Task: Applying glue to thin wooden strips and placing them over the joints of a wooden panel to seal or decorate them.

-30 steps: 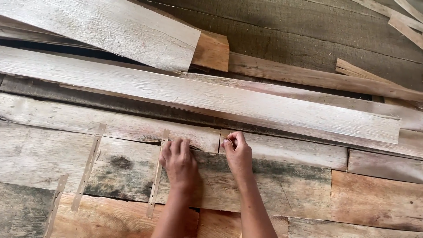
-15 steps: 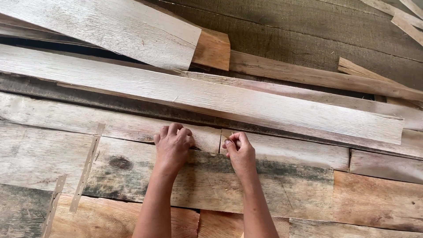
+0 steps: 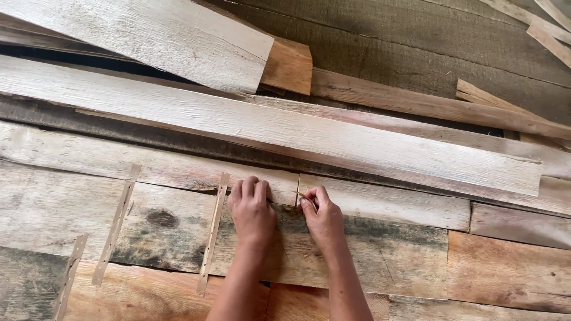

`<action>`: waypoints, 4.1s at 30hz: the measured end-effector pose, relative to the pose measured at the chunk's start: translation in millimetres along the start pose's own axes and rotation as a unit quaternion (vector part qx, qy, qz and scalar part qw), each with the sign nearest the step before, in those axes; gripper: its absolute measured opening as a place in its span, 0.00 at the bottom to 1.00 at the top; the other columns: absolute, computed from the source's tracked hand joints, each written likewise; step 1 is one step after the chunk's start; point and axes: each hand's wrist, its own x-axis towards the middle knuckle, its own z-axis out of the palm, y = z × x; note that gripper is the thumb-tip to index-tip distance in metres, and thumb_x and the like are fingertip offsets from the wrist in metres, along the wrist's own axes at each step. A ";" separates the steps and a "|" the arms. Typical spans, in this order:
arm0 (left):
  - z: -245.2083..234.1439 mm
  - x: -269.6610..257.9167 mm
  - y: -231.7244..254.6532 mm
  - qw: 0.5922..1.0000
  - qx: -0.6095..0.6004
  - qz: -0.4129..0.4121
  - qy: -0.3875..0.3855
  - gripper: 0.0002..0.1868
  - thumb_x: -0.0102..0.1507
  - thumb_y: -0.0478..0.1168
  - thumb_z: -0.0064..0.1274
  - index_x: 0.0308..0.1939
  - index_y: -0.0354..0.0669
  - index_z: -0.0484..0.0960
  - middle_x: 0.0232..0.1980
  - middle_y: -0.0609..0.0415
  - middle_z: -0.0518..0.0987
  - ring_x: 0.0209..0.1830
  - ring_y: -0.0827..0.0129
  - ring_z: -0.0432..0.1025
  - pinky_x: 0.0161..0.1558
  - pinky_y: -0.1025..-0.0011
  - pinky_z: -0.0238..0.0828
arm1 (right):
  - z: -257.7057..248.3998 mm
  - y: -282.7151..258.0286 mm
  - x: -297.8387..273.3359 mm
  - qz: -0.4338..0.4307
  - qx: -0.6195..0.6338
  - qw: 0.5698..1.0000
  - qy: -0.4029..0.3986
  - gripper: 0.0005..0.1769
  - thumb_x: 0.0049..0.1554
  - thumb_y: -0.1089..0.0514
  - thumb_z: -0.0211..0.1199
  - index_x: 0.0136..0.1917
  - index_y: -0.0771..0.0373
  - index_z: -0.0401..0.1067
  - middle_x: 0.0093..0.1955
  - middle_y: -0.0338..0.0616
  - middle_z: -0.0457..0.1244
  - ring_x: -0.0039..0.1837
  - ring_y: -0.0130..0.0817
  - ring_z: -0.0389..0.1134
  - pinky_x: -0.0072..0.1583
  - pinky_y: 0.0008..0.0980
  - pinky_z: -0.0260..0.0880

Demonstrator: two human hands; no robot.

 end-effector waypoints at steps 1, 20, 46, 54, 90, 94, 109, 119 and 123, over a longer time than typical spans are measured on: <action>-8.1 1.7 10.1 1.000 -0.001 0.000 0.000 0.14 0.52 0.35 0.48 0.40 0.57 0.78 0.49 0.60 0.74 0.56 0.59 0.68 0.50 0.62 0.65 | 1.3 1.1 1.2 0.001 0.000 1.000 0.001 0.04 0.60 0.51 0.61 0.48 0.48 0.70 0.40 0.37 0.74 0.47 0.42 0.76 0.53 0.43 0.72; -50.1 6.3 37.2 0.978 -0.073 0.072 -0.184 0.30 0.65 0.49 0.48 0.72 0.72 0.64 0.78 0.78 0.58 0.83 0.64 0.27 0.71 0.36 0.06 | -30.6 -9.2 43.6 0.049 -0.069 0.990 -0.114 0.07 0.54 0.49 0.69 0.42 0.53 0.79 0.29 0.36 0.65 0.34 0.28 0.63 0.41 0.31 0.63; -55.9 5.8 45.5 0.975 -0.061 0.098 -0.188 0.31 0.58 0.44 0.53 0.67 0.60 0.72 0.63 0.65 0.75 0.74 0.53 0.53 0.70 0.23 0.18 | -45.7 -43.5 80.2 -0.014 -0.337 0.919 -0.204 0.08 0.56 0.46 0.67 0.45 0.50 0.77 0.39 0.33 0.71 0.39 0.25 0.69 0.44 0.30 0.65; -31.5 -6.1 39.8 0.961 -0.001 0.129 -0.245 0.31 0.72 0.59 0.18 0.75 0.54 0.58 0.70 0.51 0.58 0.77 0.48 0.39 0.68 0.28 0.06 | -31.1 -43.7 76.7 0.012 -0.383 0.911 -0.154 0.09 0.60 0.43 0.64 0.42 0.46 0.77 0.37 0.28 0.70 0.38 0.23 0.69 0.47 0.28 0.66; -64.4 17.7 58.4 0.948 -0.025 0.055 -0.313 0.28 0.72 0.50 0.22 0.74 0.44 0.59 0.69 0.40 0.57 0.75 0.42 0.44 0.75 0.38 0.22 | 40.1 44.8 51.3 -0.139 -0.284 0.901 0.298 0.27 0.59 0.34 0.61 0.58 0.55 0.62 0.54 0.45 0.56 0.55 0.43 0.56 0.57 0.46 0.52; -71.3 21.5 60.7 0.955 -0.002 0.064 -0.291 0.28 0.72 0.44 0.21 0.73 0.35 0.55 0.72 0.34 0.55 0.77 0.42 0.43 0.77 0.44 0.24 | 37.3 47.4 53.9 -0.118 -0.288 0.903 0.295 0.21 0.62 0.40 0.58 0.58 0.55 0.63 0.54 0.46 0.58 0.58 0.44 0.58 0.59 0.47 0.55; -69.0 20.3 18.0 0.818 -0.534 -0.097 -0.189 0.49 0.53 0.38 0.66 0.76 0.45 0.58 0.51 0.47 0.88 0.55 0.68 0.80 0.76 0.57 0.02 | 15.2 -17.9 -4.3 0.023 0.617 0.771 -0.155 0.14 0.58 0.52 0.65 0.48 0.66 0.79 0.65 0.50 0.66 0.59 0.39 0.63 0.53 0.35 0.65; -54.7 15.6 8.3 0.829 -0.505 -0.068 -0.232 0.53 0.52 0.41 0.69 0.77 0.45 0.57 0.39 0.56 0.86 0.47 0.72 0.78 0.74 0.51 0.00 | 16.4 -24.0 14.0 0.035 0.523 0.850 -0.049 0.40 0.57 0.50 0.58 0.77 0.69 0.53 0.74 0.59 0.46 0.72 0.50 0.50 0.64 0.39 0.66; -68.0 22.6 12.4 0.762 -0.585 -0.146 -0.235 0.51 0.51 0.36 0.69 0.76 0.43 0.60 0.36 0.56 0.87 0.35 0.74 0.80 0.74 0.59 -0.03 | -0.5 -38.9 8.1 0.053 0.643 0.764 -0.024 0.25 0.54 0.60 0.58 0.64 0.64 0.63 0.74 0.57 0.54 0.80 0.58 0.53 0.72 0.56 0.61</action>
